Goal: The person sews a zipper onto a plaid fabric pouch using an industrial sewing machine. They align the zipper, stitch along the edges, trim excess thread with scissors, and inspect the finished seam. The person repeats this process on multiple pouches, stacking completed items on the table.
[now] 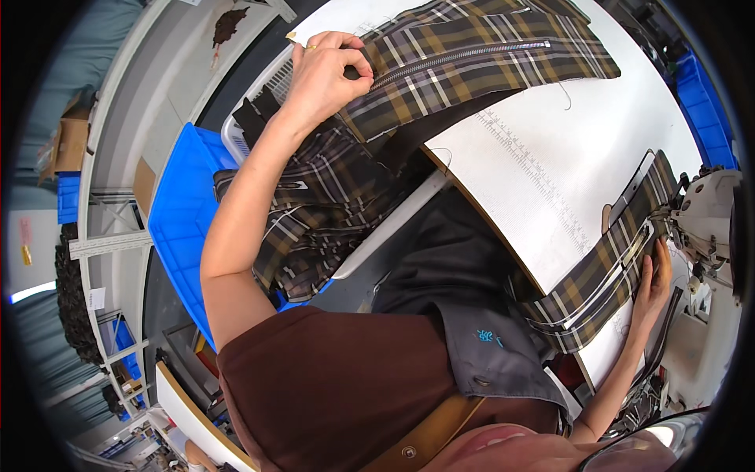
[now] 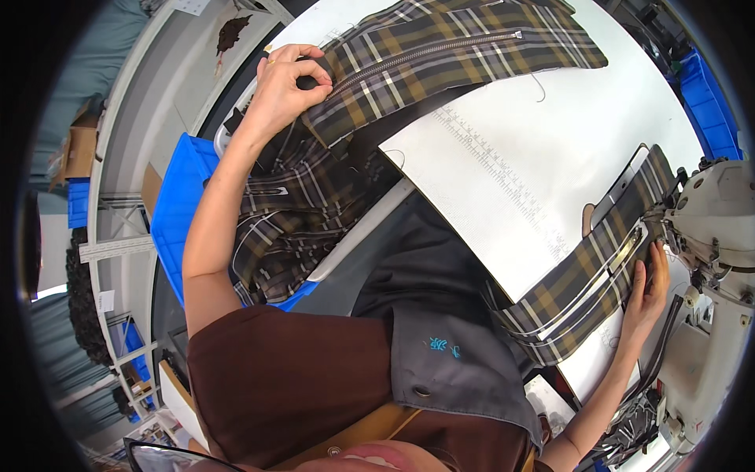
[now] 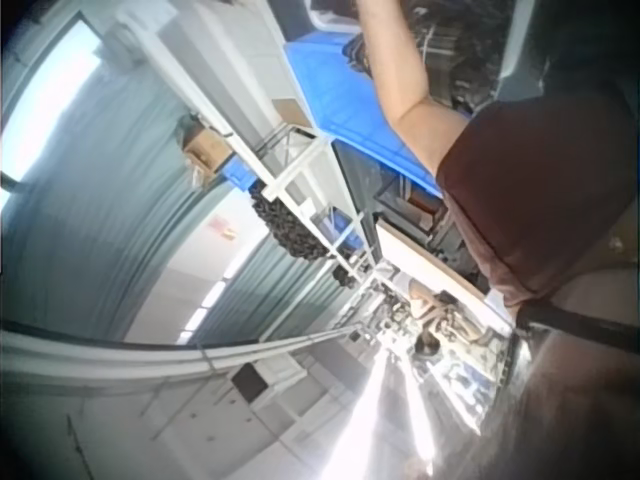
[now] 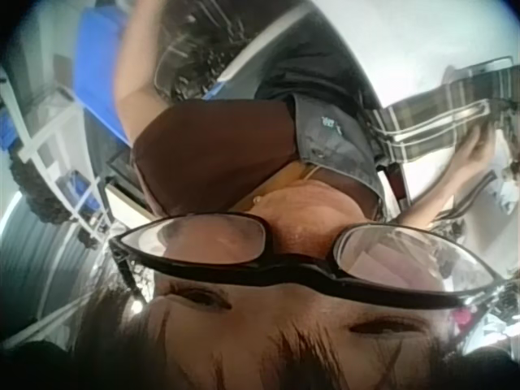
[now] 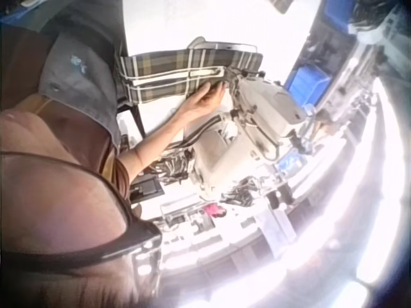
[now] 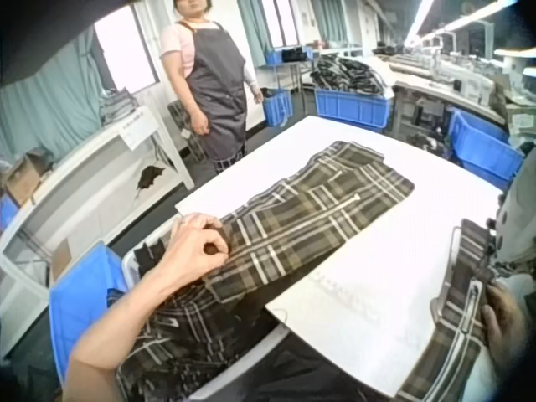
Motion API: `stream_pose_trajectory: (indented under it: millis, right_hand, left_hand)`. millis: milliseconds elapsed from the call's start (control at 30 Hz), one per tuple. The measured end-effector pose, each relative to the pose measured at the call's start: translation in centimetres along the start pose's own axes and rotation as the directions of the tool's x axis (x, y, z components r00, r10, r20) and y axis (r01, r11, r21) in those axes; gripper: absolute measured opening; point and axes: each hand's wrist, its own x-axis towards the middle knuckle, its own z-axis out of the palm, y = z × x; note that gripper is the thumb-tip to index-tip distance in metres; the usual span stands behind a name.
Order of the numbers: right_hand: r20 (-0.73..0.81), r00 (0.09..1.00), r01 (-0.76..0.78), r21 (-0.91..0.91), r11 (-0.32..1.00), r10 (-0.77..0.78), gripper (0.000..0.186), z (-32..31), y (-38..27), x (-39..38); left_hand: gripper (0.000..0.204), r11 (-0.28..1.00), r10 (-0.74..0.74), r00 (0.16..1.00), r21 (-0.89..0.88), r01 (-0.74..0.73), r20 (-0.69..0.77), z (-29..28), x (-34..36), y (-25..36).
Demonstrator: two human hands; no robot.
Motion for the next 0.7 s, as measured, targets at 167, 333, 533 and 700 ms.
stream_pose_trajectory:
  millis: [167, 333, 533, 700]
  right_hand:
    - [0.0, 1.0, 0.019, -0.017, 1.0, -0.019, 0.032, 0.0, 0.2, 0.0]
    - [-0.001, 1.0, 0.031, -0.026, 0.999, -0.031, 0.032, 0.0, 0.2, 0.1]
    - [0.002, 1.0, 0.028, -0.004, 1.0, -0.028, 0.032, 0.0, 0.2, 0.1]
    - [0.004, 0.999, 0.032, -0.025, 0.999, -0.032, 0.031, 0.0, 0.0, 0.1]
  left_hand:
    - [0.007, 0.959, 0.159, 0.969, 0.262, -0.107, -0.187, 0.9, -0.6, 1.4]
    - [0.01, 0.987, -0.122, 0.989, -0.111, 0.113, -0.081, 1.7, -1.4, 1.3]
    - [0.01, 0.796, -0.28, 0.956, -0.535, 0.284, 0.091, 1.3, -1.7, -0.5]
    - [0.009, 0.905, -0.139, 0.989, -0.399, 0.145, 0.045, 1.5, -1.3, -0.1]
